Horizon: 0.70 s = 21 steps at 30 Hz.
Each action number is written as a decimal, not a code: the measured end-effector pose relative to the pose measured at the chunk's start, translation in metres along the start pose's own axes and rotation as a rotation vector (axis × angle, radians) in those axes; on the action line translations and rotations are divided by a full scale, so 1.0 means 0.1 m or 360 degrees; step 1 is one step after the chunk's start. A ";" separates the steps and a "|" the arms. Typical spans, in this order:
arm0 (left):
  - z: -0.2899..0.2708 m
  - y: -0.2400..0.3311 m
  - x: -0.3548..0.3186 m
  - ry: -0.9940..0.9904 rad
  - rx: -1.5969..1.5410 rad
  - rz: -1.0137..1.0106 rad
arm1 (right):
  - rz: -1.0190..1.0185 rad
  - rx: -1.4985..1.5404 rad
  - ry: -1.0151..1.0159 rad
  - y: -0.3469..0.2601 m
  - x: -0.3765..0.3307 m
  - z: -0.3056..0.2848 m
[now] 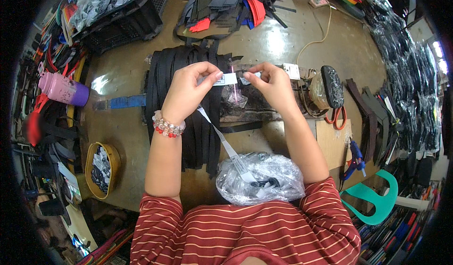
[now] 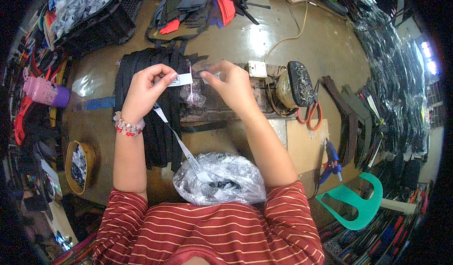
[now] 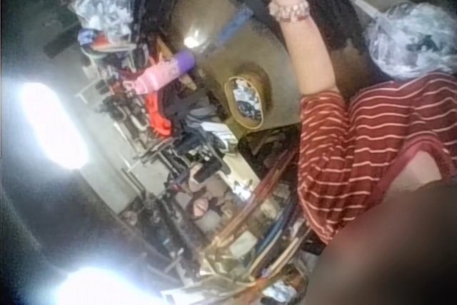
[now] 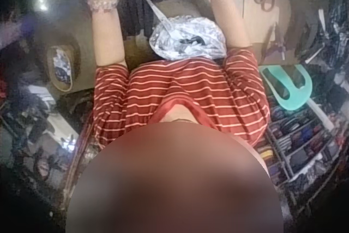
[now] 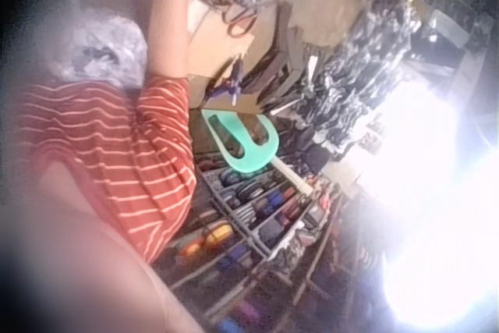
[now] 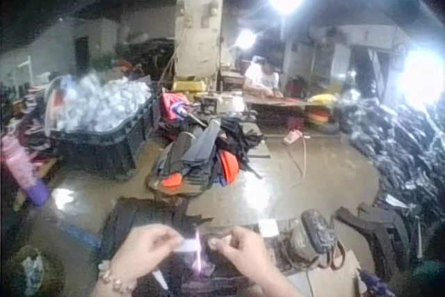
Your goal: The person handles small white labels and plastic bags, then uses a hot glue gun to attach labels to dark fabric straps on a workbench. The person repeatedly applies glue and presses labels onto the straps, organizing the finished pieces on the table.
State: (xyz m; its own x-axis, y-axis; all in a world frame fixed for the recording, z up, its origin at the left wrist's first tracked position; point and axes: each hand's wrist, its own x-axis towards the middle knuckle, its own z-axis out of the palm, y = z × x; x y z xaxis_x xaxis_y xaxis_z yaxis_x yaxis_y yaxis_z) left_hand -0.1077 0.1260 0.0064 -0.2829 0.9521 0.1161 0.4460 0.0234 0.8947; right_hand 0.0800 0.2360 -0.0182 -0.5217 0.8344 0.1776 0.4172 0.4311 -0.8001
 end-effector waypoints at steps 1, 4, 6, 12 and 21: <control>0.00 0.00 0.00 -0.0013 -0.0021 0.0030 | 0.0128 0.0351 -0.0183 -0.01 -0.01 0.00; 0.05 -0.01 -0.01 -0.0021 0.0006 0.0104 | 0.0150 0.1013 -0.0462 0.01 -0.02 0.04; 0.09 -0.02 0.00 0.0039 0.0120 0.0153 | 0.0271 0.0857 -0.0410 0.03 -0.01 0.10; 0.09 0.02 0.00 0.0095 0.0371 0.0255 | 0.0353 0.1086 -0.0418 0.06 0.02 0.16; 0.14 0.14 -0.05 -0.0109 -0.0334 0.0191 | 0.0042 0.0723 -0.0643 -0.20 -0.08 -0.14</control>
State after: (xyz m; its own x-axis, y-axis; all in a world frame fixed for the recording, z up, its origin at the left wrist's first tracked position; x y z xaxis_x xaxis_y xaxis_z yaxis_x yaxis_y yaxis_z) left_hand -0.0880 0.1256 0.0125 -0.1771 0.9628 0.2040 0.2849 -0.1483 0.9470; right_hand 0.0868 0.2255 0.0044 -0.7940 0.6079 -0.0060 0.1208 0.1481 -0.9816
